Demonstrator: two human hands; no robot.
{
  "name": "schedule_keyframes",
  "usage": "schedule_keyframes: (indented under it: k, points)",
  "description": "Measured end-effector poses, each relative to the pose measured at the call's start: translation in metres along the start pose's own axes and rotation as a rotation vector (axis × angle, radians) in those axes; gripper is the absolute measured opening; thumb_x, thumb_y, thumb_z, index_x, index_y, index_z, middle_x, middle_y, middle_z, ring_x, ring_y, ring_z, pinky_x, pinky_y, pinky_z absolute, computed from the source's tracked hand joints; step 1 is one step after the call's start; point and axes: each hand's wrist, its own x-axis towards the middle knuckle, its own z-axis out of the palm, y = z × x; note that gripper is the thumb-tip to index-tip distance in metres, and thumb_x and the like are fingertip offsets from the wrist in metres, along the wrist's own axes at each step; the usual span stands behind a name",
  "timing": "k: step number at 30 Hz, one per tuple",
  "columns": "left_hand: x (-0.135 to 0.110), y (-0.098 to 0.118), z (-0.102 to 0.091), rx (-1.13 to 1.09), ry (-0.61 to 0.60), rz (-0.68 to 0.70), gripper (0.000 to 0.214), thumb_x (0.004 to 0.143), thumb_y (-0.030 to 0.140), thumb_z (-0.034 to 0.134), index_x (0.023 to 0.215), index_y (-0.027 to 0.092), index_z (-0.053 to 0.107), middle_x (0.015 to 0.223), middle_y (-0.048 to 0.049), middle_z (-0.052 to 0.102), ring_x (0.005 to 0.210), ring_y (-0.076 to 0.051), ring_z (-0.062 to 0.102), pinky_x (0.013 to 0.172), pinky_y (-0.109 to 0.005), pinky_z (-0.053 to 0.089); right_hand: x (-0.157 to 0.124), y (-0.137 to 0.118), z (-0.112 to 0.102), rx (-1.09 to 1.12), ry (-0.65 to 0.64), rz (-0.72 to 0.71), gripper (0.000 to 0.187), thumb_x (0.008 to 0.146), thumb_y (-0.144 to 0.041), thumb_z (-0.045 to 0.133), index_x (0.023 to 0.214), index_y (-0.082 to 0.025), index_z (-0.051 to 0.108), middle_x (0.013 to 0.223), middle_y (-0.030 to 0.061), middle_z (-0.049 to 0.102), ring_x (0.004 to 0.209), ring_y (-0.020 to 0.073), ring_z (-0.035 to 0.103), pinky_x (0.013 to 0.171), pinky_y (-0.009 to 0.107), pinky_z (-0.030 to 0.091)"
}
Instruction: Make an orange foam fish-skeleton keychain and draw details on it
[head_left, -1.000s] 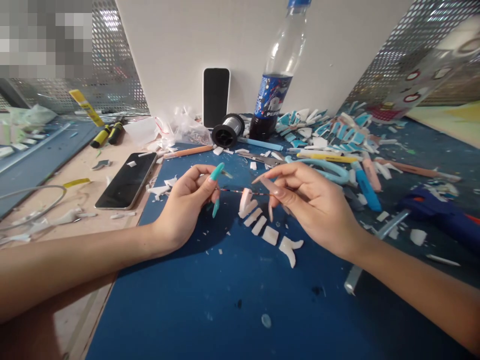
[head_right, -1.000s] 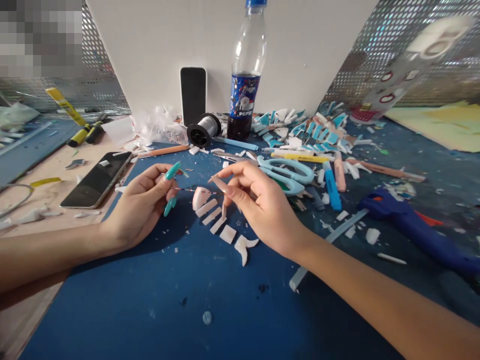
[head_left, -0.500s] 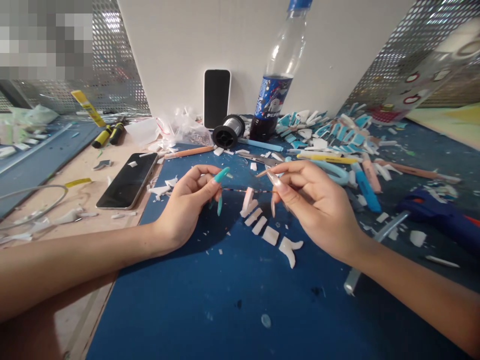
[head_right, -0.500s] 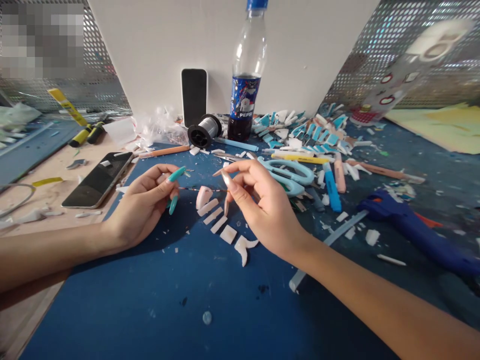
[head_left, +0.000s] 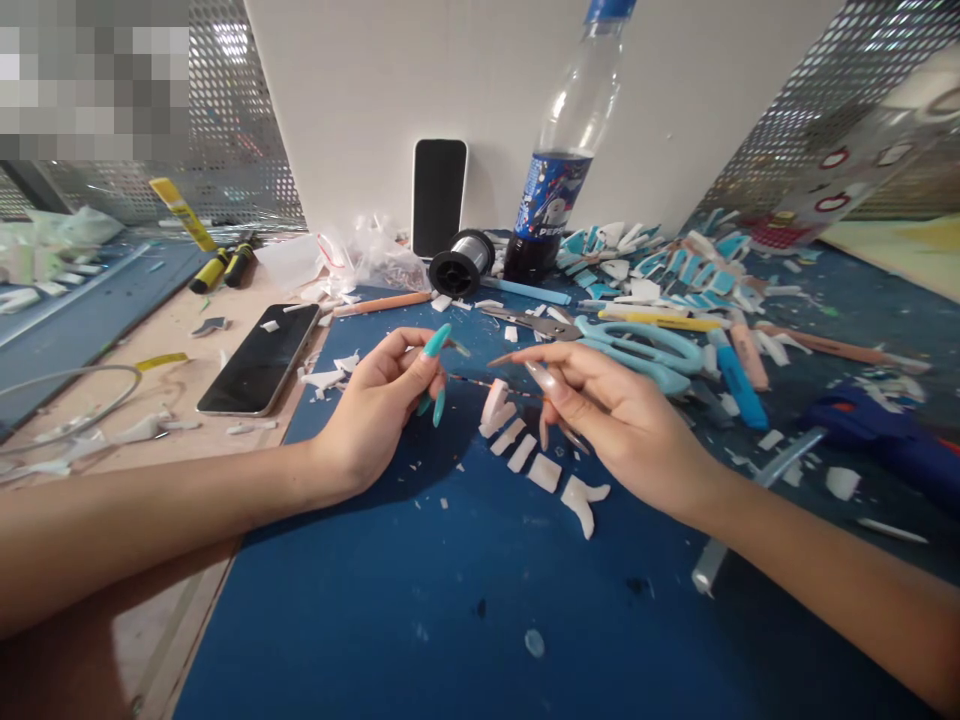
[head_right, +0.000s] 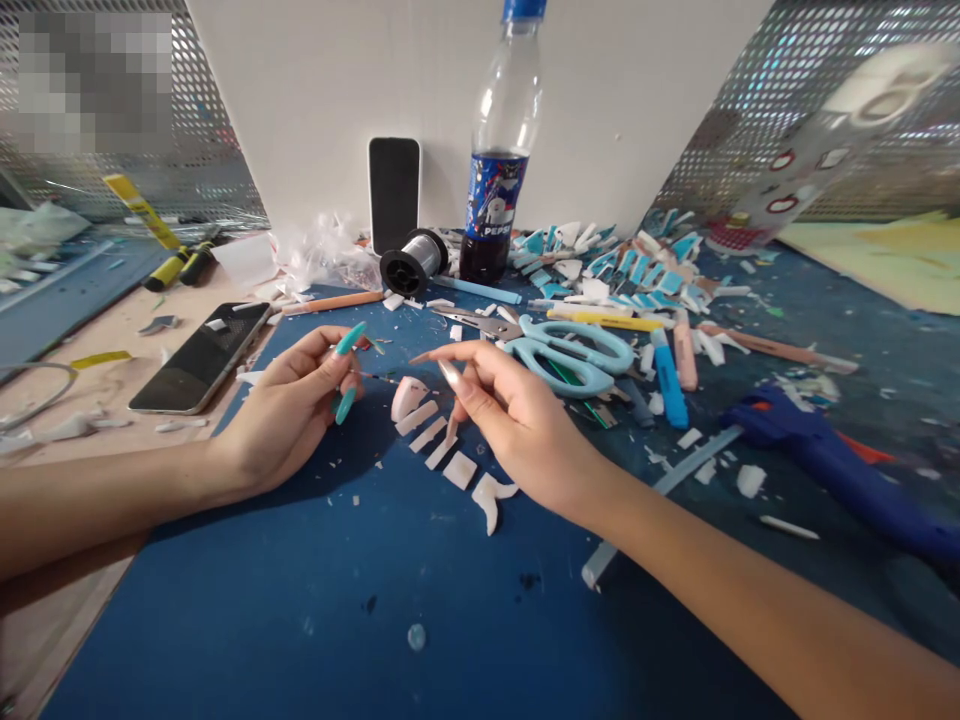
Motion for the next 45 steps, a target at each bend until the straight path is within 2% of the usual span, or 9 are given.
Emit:
schedule_keyframes:
  k: [6, 12, 17, 21, 25, 32, 38, 42, 45]
  points:
    - [0.001, 0.0, 0.001, -0.056, -0.039, -0.019, 0.01, 0.089, 0.015, 0.053, 0.086, 0.018, 0.062, 0.061, 0.0038, 0.048, 0.053, -0.005, 0.043, 0.051, -0.011, 0.039, 0.001, 0.003, 0.0, 0.158, -0.165, 0.079, 0.032, 0.095, -0.037, 0.042, 0.117, -0.019, 0.055, 0.059, -0.0023, 0.05, 0.046, 0.0099, 0.041, 0.042, 0.025, 0.036]
    - [0.0, 0.002, 0.002, -0.131, -0.11, -0.063, 0.014, 0.088, 0.014, 0.054, 0.079, 0.016, 0.065, 0.06, 0.0025, 0.052, 0.054, -0.005, 0.046, 0.054, -0.01, 0.041, 0.0, -0.005, 0.002, 0.484, -0.233, 0.229, 0.032, 0.094, -0.029, 0.046, 0.122, -0.016, 0.052, 0.055, -0.0044, 0.048, 0.046, 0.0083, 0.042, 0.038, 0.021, 0.033]
    - [-0.001, 0.0, 0.001, -0.184, -0.191, -0.114, 0.01, 0.08, 0.022, 0.068, 0.076, 0.014, 0.068, 0.061, 0.0019, 0.057, 0.058, -0.005, 0.051, 0.059, -0.011, 0.045, 0.001, -0.004, 0.003, 0.549, -0.33, 0.3, 0.026, 0.088, -0.032, 0.057, 0.104, -0.013, 0.064, 0.05, -0.005, 0.05, 0.04, 0.0045, 0.039, 0.035, 0.018, 0.03]
    - [-0.002, 0.0, 0.001, -0.198, -0.223, -0.134, 0.015, 0.07, 0.026, 0.078, 0.074, 0.014, 0.071, 0.064, 0.0016, 0.061, 0.06, -0.005, 0.054, 0.061, -0.012, 0.045, 0.001, -0.005, 0.004, 0.542, -0.308, 0.35, 0.023, 0.083, -0.036, 0.063, 0.086, -0.014, 0.065, 0.052, -0.0034, 0.054, 0.044, 0.0049, 0.046, 0.04, 0.017, 0.036]
    - [-0.002, 0.001, 0.002, -0.146, -0.256, -0.103, 0.016, 0.066, 0.018, 0.08, 0.08, 0.017, 0.073, 0.07, 0.0019, 0.063, 0.068, -0.007, 0.057, 0.071, -0.018, 0.047, 0.001, -0.009, 0.005, 0.554, -0.294, 0.34, 0.023, 0.082, -0.037, 0.064, 0.076, -0.015, 0.064, 0.05, -0.0037, 0.054, 0.042, 0.0049, 0.046, 0.039, 0.017, 0.034]
    - [-0.002, 0.001, 0.001, -0.12, -0.289, -0.091, 0.024, 0.068, 0.019, 0.079, 0.091, 0.019, 0.072, 0.07, 0.0033, 0.059, 0.068, -0.007, 0.054, 0.074, -0.02, 0.045, 0.0, -0.009, 0.007, 0.67, -0.286, 0.258, 0.021, 0.085, -0.033, 0.063, 0.078, -0.013, 0.065, 0.052, -0.0028, 0.057, 0.042, 0.0036, 0.045, 0.035, 0.017, 0.029]
    - [-0.002, 0.0, 0.002, -0.045, -0.16, -0.181, 0.057, 0.061, 0.021, 0.084, 0.113, 0.018, 0.061, 0.079, 0.0036, 0.054, 0.073, -0.008, 0.052, 0.075, -0.022, 0.041, -0.002, -0.005, 0.006, 0.744, -0.244, 0.243, 0.021, 0.084, -0.035, 0.065, 0.084, -0.014, 0.068, 0.06, -0.0008, 0.056, 0.047, 0.0045, 0.044, 0.041, 0.019, 0.033]
    - [-0.003, -0.001, 0.004, -0.044, -0.183, -0.227, 0.054, 0.064, 0.028, 0.082, 0.112, 0.014, 0.06, 0.091, -0.0027, 0.06, 0.086, -0.014, 0.055, 0.082, -0.027, 0.041, -0.001, -0.005, 0.005, 0.78, -0.21, 0.185, 0.018, 0.083, -0.034, 0.065, 0.084, -0.016, 0.069, 0.059, -0.0016, 0.055, 0.047, 0.0048, 0.045, 0.042, 0.019, 0.034]
    - [-0.004, -0.001, 0.005, -0.082, -0.141, -0.214, 0.041, 0.072, 0.031, 0.076, 0.105, 0.013, 0.061, 0.088, -0.003, 0.06, 0.082, -0.014, 0.056, 0.077, -0.027, 0.043, -0.001, -0.007, 0.005, 0.79, -0.173, 0.142, 0.015, 0.084, -0.031, 0.065, 0.083, -0.018, 0.07, 0.063, -0.0014, 0.058, 0.047, 0.0042, 0.046, 0.042, 0.018, 0.038]
